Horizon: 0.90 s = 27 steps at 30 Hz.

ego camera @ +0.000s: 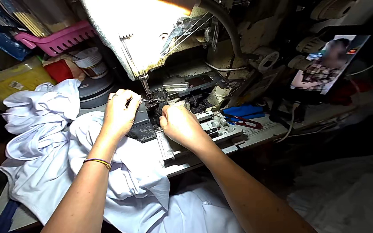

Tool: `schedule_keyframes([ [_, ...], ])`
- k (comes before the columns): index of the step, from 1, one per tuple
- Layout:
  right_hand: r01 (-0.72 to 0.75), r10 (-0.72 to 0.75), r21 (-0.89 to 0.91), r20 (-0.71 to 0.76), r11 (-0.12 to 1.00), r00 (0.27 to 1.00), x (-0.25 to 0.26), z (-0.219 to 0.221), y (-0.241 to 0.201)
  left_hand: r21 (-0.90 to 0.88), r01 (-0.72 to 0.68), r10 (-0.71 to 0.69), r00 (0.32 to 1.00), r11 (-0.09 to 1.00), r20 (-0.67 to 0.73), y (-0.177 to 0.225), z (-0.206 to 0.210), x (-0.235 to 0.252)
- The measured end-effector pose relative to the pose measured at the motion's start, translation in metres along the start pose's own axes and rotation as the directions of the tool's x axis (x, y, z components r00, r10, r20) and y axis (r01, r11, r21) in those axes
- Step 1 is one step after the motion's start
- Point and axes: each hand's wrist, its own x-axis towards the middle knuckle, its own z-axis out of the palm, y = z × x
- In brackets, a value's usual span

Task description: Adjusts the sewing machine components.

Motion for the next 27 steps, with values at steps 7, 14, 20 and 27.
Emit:
schedule_keyframes([
  [7,0.066,-0.064,-0.016,0.083,0.998,0.994,0.001,0.001,0.009,-0.009,-0.016,0.016,1.0,1.0,0.001,0.002,0.003,0.001],
  [14,0.043,-0.042,0.043,-0.021,0.998,0.999,-0.015,-0.006,-0.007,0.049,-0.062,0.062,0.998,0.997,0.008,-0.004,0.001,0.001],
  [20,0.089,-0.091,0.081,0.024,0.993,0.996,-0.008,0.004,-0.007,0.045,-0.047,0.048,0.998,0.998,-0.029,-0.029,0.003,0.003],
  [27,0.113,-0.118,0.076,0.064,0.991,0.991,-0.021,-0.002,-0.011,0.045,-0.03,0.031,0.999,0.999,-0.026,-0.043,0.003,0.006],
])
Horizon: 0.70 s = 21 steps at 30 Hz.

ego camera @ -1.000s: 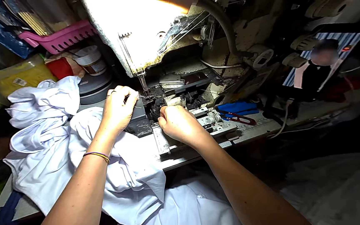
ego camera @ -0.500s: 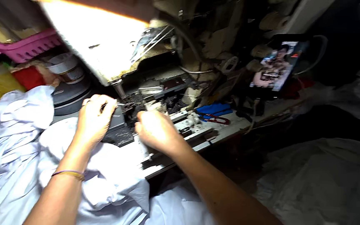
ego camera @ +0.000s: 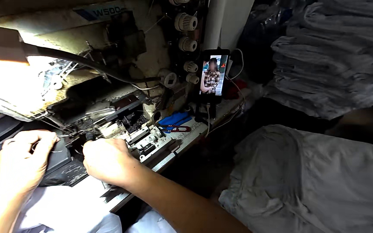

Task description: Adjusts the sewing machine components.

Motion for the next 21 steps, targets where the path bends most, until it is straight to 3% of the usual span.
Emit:
schedule_keyframes([
  [5,0.007,-0.006,-0.017,0.061,1.0,0.998,0.008,0.01,0.005,0.027,-0.015,0.015,1.0,1.0,-0.008,-0.002,-0.003,-0.001],
  [12,-0.012,0.015,-0.043,0.073,0.999,0.997,-0.004,-0.003,0.009,0.056,-0.009,0.009,1.0,0.998,0.01,0.038,-0.012,-0.01],
  [21,-0.089,0.085,-0.064,-0.057,0.994,0.995,0.008,0.004,0.013,-0.028,0.062,-0.062,0.998,0.998,0.02,0.037,-0.004,-0.005],
])
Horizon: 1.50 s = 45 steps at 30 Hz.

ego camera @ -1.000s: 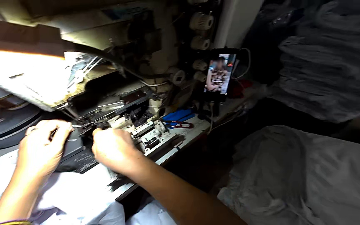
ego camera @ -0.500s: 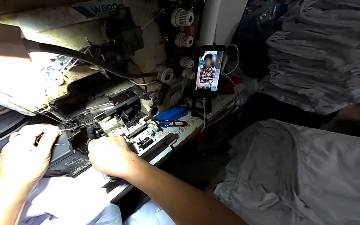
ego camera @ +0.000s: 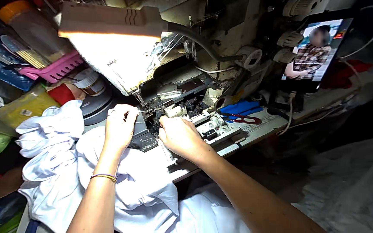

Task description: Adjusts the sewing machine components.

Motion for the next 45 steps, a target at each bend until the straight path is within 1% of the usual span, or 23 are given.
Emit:
schedule_keyframes([
  [2,0.017,-0.017,-0.017,0.03,1.0,0.999,0.0,0.002,0.001,-0.002,-0.006,0.006,1.0,1.0,-0.003,-0.002,0.0,-0.001],
  [5,0.032,-0.024,-0.061,0.132,0.998,0.991,-0.002,0.004,0.004,-0.009,-0.007,0.007,1.0,1.0,0.0,-0.003,0.0,0.0],
  [7,0.023,-0.018,-0.046,0.115,0.999,0.993,-0.006,-0.001,0.003,0.0,-0.004,0.004,1.0,1.0,-0.006,-0.005,0.001,0.003],
  [11,-0.01,0.01,-0.001,0.003,1.0,1.0,-0.003,-0.006,-0.002,0.025,-0.007,0.007,1.0,1.0,-0.004,-0.005,0.001,0.005],
  [13,-0.006,0.006,-0.005,0.02,1.0,1.0,0.002,-0.002,-0.001,0.02,0.001,-0.001,1.0,1.0,0.001,-0.003,0.0,0.003],
  [16,0.028,-0.025,-0.027,0.111,0.999,0.994,0.0,0.0,0.005,0.009,0.007,-0.007,1.0,1.0,0.003,-0.001,0.0,0.002],
  [18,0.036,-0.034,-0.017,0.118,0.999,0.992,-0.006,-0.004,0.007,0.002,0.008,-0.008,1.0,1.0,-0.007,-0.001,0.0,0.002],
  [21,0.084,-0.088,0.104,0.034,0.991,0.996,-0.015,-0.006,0.012,0.008,0.015,-0.015,1.0,1.0,-0.003,-0.001,0.0,0.002],
  [24,0.113,-0.115,0.196,-0.001,0.974,0.993,-0.014,-0.001,0.01,0.017,0.005,-0.005,1.0,1.0,-0.002,-0.001,0.0,0.002],
  [26,0.112,-0.1,0.274,-0.056,0.955,0.993,-0.01,0.008,0.008,0.02,-0.013,0.013,1.0,1.0,0.004,0.0,0.0,-0.001],
  [28,0.113,-0.069,0.344,-0.138,0.932,0.988,-0.006,0.021,0.004,0.057,-0.042,0.041,0.999,0.997,0.015,0.001,-0.002,-0.007],
  [30,0.121,-0.026,0.405,-0.232,0.906,0.972,-0.005,0.032,-0.001,0.053,-0.047,0.046,0.999,0.997,0.017,0.002,-0.003,-0.007],
  [31,0.11,0.001,0.439,-0.245,0.892,0.97,-0.005,0.034,-0.005,0.059,-0.053,0.052,0.999,0.997,0.017,0.0,-0.003,-0.007],
  [34,0.017,0.096,0.508,-0.197,0.861,0.976,-0.011,0.032,-0.021,0.062,-0.057,0.055,0.998,0.996,0.034,-0.004,-0.004,-0.002],
  [37,-0.057,0.136,0.49,-0.128,0.87,0.983,-0.008,0.027,-0.029,0.054,-0.049,0.047,0.998,0.997,0.028,-0.011,-0.001,0.001],
  [41,-0.058,0.13,0.471,-0.123,0.88,0.984,-0.005,0.025,-0.034,0.047,-0.032,0.033,0.999,0.998,-0.007,-0.014,-0.001,0.0],
  [45,-0.032,0.103,0.554,-0.097,0.832,0.99,-0.005,0.019,-0.031,0.046,-0.017,0.018,1.0,0.999,-0.006,-0.018,-0.001,0.0],
])
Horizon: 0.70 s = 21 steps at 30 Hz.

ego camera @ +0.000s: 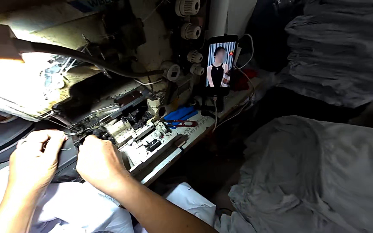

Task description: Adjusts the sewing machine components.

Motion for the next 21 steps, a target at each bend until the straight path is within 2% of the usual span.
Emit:
schedule_keyframes([
  [7,0.03,-0.036,0.122,0.047,0.992,0.998,0.007,-0.004,0.006,0.023,0.011,-0.011,1.0,1.0,-0.013,0.004,-0.003,0.0],
  [11,0.112,-0.088,-0.118,0.191,0.987,0.978,0.021,-0.007,0.021,0.035,0.014,-0.014,1.0,0.999,0.002,0.013,-0.006,-0.002],
  [14,0.088,0.02,-0.34,0.302,0.936,0.953,0.016,-0.018,0.018,0.037,-0.031,0.031,1.0,0.999,0.004,0.013,-0.007,-0.004],
  [17,0.101,0.016,-0.402,0.277,0.91,0.961,0.006,-0.03,0.015,0.035,-0.03,0.029,0.999,0.999,0.025,0.019,-0.006,-0.008],
  [21,0.146,-0.087,-0.372,0.169,0.917,0.982,0.0,-0.033,0.016,0.024,-0.046,0.045,0.998,0.999,0.033,0.024,-0.004,-0.009],
])
